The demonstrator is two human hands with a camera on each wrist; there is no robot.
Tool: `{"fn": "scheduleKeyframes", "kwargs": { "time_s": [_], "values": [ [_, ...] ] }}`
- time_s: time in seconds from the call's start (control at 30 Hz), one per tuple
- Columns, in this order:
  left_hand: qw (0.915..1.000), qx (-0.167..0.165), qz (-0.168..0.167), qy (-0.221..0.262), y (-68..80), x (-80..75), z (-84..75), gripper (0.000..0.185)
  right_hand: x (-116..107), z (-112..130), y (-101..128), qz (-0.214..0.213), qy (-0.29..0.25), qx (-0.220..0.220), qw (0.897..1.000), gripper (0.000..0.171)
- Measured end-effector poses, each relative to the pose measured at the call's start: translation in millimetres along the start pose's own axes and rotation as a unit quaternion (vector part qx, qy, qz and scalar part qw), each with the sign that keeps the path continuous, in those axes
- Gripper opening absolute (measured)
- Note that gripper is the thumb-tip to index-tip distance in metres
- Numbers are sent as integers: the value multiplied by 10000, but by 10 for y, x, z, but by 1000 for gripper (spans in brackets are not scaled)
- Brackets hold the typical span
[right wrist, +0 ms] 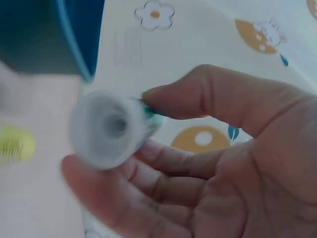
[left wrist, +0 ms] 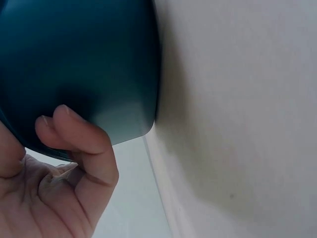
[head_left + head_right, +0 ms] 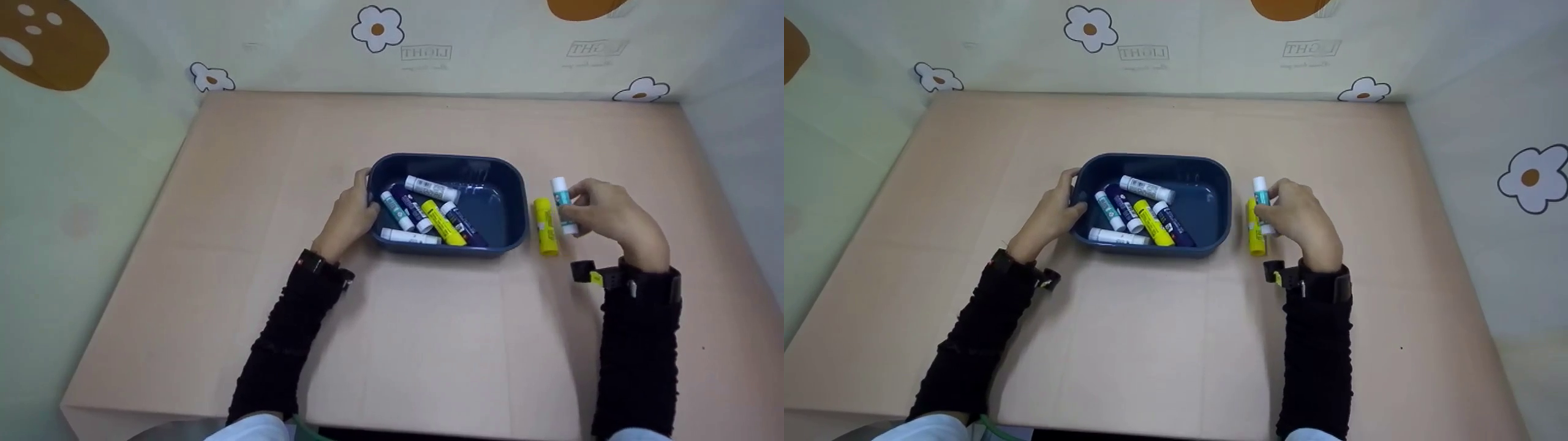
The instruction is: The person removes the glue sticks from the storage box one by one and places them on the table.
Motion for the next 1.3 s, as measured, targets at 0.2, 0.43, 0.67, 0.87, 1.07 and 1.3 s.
{"fn": "scheduleKeyframes", "kwargs": {
  "time_s": [0.2,0.43,0.67,0.87,1.07,1.3],
  "values": [
    [10000,48,59,8,-4,-2,4,63,45,-304,-117,573,321,736,9951,53],
    [10000,11,57,31,-11,3,5,63,126,-434,-267,724,479,870,9924,51],
    [10000,-39,89,26,-16,5,-3,63,179,-465,-346,841,522,865,9913,49],
    [10000,-39,68,-22,-24,9,0,62,204,-477,-369,821,337,937,9916,54],
    [10000,-24,91,-26,-21,15,0,62,200,-480,-347,689,85,912,9934,50],
    [9999,-12,98,-20,-17,15,11,62,207,-462,-330,644,168,883,9939,49]
  ]
}}
Point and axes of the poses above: each hand's wrist, its own y-axis away from the middle knuckle, its own x-axis out of the palm, z = x × y, the point moved 4 cm from there along -y, towards the middle knuckle, and after that the axes turned 5 degrees about -z, right-handed, at the moved point
